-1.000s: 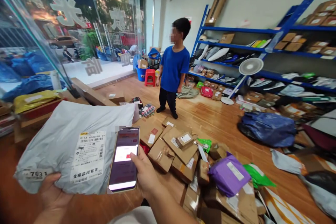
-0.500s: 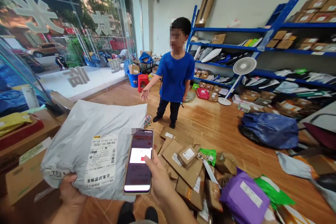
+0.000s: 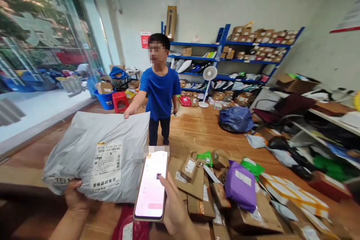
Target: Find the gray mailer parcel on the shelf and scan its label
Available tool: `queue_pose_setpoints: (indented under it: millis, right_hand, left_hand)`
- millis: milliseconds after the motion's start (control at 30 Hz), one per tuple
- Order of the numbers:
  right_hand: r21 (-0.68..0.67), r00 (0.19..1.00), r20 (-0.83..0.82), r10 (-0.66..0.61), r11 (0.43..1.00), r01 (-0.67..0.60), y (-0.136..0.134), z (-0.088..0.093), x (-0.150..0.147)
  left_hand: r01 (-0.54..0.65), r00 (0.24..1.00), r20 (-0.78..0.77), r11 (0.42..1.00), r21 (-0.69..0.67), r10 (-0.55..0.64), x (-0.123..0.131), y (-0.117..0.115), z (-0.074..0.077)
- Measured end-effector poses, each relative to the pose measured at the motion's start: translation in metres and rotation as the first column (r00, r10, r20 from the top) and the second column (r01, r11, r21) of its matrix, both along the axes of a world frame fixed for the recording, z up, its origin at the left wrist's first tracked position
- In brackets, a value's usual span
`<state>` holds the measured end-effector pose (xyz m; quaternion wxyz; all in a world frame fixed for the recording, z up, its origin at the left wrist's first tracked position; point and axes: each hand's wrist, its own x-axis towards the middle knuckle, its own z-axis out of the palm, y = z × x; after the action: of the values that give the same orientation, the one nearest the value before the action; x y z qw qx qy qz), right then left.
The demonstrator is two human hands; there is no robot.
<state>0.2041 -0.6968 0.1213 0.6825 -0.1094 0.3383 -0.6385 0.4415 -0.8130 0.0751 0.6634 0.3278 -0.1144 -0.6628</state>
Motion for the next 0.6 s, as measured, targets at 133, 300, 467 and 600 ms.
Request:
queue_pose_setpoints:
  millis: [133,300,467,600]
  right_hand:
    - [0.006,0.993,0.023,-0.115,0.993,0.115,0.023,-0.002,0.01]
    - [0.062,0.969,0.0,-0.246,0.967,0.245,0.028,0.001,0.018]
    - [0.004,0.939,-0.047,-0.34,0.94,0.341,0.022,-0.006,0.025]
    - [0.005,0.907,-0.086,-0.411,0.911,0.413,0.025,-0.019,0.028]
  left_hand:
    - [0.025,0.998,0.053,0.998,0.058,-0.028,-0.017,-0.01,0.025]
    - [0.188,0.971,0.107,0.959,0.212,-0.214,-0.051,-0.061,0.036]
    - [0.65,0.729,0.12,0.736,0.186,-0.674,-0.085,-0.039,0.042]
    - [0.892,0.392,0.419,0.449,0.043,-0.819,-0.109,0.015,0.051]
